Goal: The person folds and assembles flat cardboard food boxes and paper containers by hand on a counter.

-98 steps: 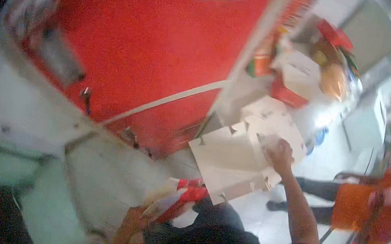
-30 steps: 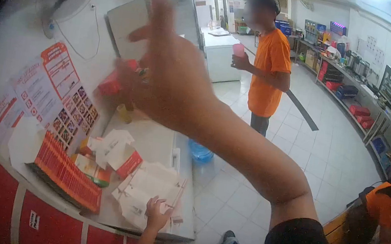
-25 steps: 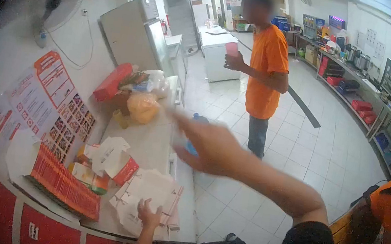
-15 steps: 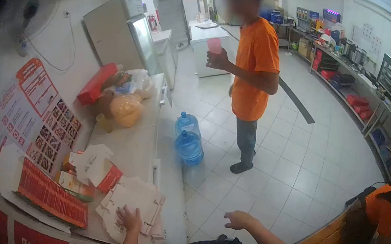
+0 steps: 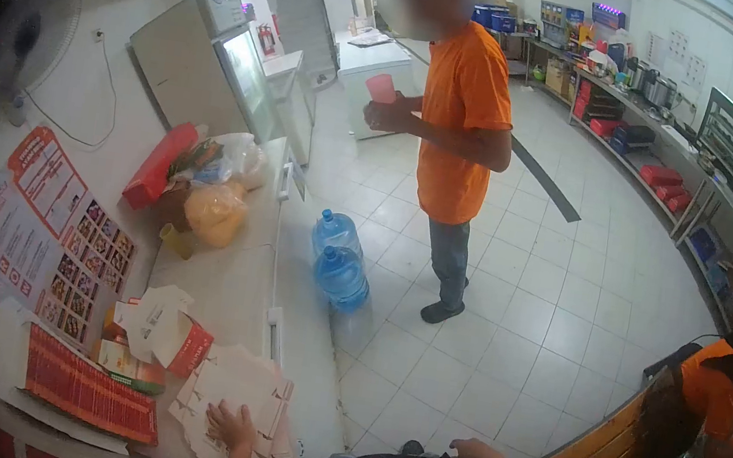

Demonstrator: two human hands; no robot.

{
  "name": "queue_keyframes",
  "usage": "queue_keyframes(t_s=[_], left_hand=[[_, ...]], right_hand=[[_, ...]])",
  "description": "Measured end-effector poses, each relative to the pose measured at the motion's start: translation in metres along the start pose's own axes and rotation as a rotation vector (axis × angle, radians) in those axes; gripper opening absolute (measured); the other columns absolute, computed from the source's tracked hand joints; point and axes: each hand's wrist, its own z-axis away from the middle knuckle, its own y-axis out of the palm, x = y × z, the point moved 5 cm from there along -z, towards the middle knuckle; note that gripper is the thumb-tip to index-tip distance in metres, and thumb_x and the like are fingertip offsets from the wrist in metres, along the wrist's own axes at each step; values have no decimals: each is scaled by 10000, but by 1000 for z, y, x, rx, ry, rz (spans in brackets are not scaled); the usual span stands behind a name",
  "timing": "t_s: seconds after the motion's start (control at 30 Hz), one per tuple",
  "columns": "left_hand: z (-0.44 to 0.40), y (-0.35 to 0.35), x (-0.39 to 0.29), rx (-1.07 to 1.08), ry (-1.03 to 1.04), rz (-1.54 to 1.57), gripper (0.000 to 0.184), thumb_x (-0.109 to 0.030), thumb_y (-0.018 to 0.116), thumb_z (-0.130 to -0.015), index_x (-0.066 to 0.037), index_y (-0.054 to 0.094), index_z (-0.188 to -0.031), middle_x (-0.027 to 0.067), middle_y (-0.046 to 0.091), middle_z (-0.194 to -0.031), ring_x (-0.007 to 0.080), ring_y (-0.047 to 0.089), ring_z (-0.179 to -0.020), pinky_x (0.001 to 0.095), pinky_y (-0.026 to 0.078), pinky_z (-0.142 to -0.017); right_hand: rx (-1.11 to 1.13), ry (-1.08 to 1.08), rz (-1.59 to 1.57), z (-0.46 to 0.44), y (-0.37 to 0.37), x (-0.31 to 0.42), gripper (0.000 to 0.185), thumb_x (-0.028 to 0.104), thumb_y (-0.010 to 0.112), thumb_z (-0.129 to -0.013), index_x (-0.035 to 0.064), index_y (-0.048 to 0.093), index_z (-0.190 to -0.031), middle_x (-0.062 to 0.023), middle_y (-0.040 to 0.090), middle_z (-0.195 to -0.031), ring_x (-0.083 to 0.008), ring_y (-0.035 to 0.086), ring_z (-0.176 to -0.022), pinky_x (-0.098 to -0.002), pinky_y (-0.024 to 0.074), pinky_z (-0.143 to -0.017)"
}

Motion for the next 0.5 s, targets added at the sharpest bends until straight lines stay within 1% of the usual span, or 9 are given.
queue_keyframes(t_s=[0.1,0.2,0.3,0.4,0.5], left_hand=[[0,4,3,-25,6,15,720,-479,648,-942,-102,418,-1510,222,229,-1669,414,179,-1554,724,153,-1162],[-3,11,10,-46,27,42,714,-481,649,-939,-104,427,-1503,221,235,-1668,411,180,-1555,722,154,-1162],[0,1,2,-22,1,25,714,-480,654,-936,-102,430,-1499,219,238,-1667,408,181,-1555,720,156,-1160],[0,1,3,-33,1,32,714,-480,660,-932,-102,437,-1495,219,242,-1664,400,178,-1558,720,159,-1157],[-4,11,13,-61,20,41,706,-479,661,-933,-97,449,-1487,218,247,-1661,393,176,-1559,721,166,-1153]], right_hand=[[3,2,-31,-14,6,-9,620,460,682,-944,101,555,-1433,-198,654,-1345,-415,604,-1252,-507,495,-1054],[-76,-1,-16,-23,-1,-18,624,467,687,-937,108,562,-1432,-190,659,-1342,-408,609,-1247,-496,496,-1056],[-106,87,-127,-26,-16,-34,629,484,696,-923,97,587,-1407,-180,694,-1283,-382,642,-1205,-493,508,-1041],[-132,188,-392,-33,-15,-64,607,492,701,-914,97,624,-1368,-171,710,-1252,-351,654,-1192,-501,502,-1046],[-216,346,-762,-27,12,-103,509,380,704,-936,29,648,-1300,-166,767,-1030,-267,762,-794,-412,587,-851]])
